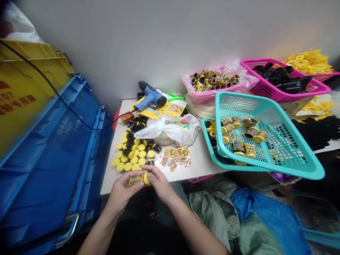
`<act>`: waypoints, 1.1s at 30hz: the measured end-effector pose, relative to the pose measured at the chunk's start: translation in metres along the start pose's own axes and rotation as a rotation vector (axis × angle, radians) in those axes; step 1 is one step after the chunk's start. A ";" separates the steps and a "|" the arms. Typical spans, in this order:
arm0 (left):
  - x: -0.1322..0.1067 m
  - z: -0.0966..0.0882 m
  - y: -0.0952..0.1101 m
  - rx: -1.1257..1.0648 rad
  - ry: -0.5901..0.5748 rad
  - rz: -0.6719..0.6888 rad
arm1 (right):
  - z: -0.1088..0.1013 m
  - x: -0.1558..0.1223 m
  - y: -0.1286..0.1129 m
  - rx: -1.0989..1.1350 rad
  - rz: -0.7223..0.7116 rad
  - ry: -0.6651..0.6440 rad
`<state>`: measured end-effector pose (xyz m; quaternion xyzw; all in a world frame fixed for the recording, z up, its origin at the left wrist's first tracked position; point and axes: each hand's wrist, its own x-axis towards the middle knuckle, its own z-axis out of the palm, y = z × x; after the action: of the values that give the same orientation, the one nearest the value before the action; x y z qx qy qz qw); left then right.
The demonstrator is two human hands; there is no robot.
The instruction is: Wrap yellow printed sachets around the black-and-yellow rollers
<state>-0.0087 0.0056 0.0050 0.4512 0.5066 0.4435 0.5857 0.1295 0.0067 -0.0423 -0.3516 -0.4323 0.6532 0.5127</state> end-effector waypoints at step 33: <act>0.009 0.012 -0.015 -0.114 0.155 0.018 | -0.049 0.037 -0.021 -1.002 -0.136 0.132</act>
<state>0.0054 0.0106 -0.0107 0.3860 0.5201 0.5106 0.5656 0.1734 0.0554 -0.0420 -0.5658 -0.6810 0.3074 0.3487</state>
